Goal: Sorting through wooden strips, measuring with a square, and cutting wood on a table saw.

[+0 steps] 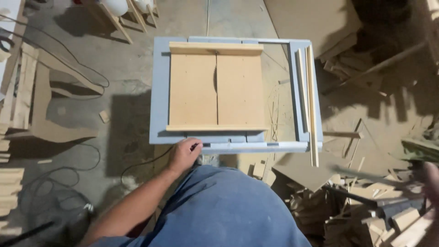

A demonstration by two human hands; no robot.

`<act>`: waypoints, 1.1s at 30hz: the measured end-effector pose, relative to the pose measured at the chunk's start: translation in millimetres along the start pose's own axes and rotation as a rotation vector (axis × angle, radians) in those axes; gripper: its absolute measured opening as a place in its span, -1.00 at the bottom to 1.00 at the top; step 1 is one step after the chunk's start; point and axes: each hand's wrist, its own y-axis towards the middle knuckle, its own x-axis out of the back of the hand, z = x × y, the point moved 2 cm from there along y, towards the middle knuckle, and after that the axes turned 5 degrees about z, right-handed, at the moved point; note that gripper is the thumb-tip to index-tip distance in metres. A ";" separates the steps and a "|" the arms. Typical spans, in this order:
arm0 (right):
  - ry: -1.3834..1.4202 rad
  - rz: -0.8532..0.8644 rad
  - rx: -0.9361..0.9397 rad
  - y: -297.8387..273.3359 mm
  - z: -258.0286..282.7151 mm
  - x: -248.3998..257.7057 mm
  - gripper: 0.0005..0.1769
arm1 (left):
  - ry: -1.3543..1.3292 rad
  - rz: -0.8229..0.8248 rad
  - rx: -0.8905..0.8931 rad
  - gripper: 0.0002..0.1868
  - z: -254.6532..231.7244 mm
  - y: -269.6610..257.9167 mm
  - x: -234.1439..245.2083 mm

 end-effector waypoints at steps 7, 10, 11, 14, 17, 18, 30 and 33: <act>-0.125 -0.045 0.247 -220.6 366.8 -291.8 -0.66 | -0.154 0.059 -0.017 -0.81 0.7 86.7 37.5; 0.417 0.221 0.259 -173.9 367.8 -402.8 -0.72 | -0.216 0.088 -0.011 -0.74 27.4 123.2 16.7; 0.390 0.299 0.291 -174.0 376.5 -429.1 -0.75 | -0.186 0.102 0.017 -0.74 29.3 129.5 16.1; 0.288 0.453 0.349 -169.2 395.9 -482.2 -0.81 | -0.134 0.099 0.039 -0.75 35.2 140.3 10.8; 0.146 0.608 0.414 -146.7 401.4 -516.4 -0.84 | -0.095 0.056 -0.010 -0.78 44.9 148.2 8.4; 0.078 0.679 0.449 -139.9 396.9 -526.3 -0.84 | -0.083 0.037 -0.059 -0.80 48.2 146.4 6.1; -0.891 0.649 1.115 -107.5 407.9 -549.6 -0.56 | 0.574 0.149 -0.287 -0.47 19.3 183.6 14.9; -0.827 0.509 1.266 -128.3 402.4 -548.0 -0.42 | 0.582 -0.056 -0.424 -0.42 44.3 189.9 1.2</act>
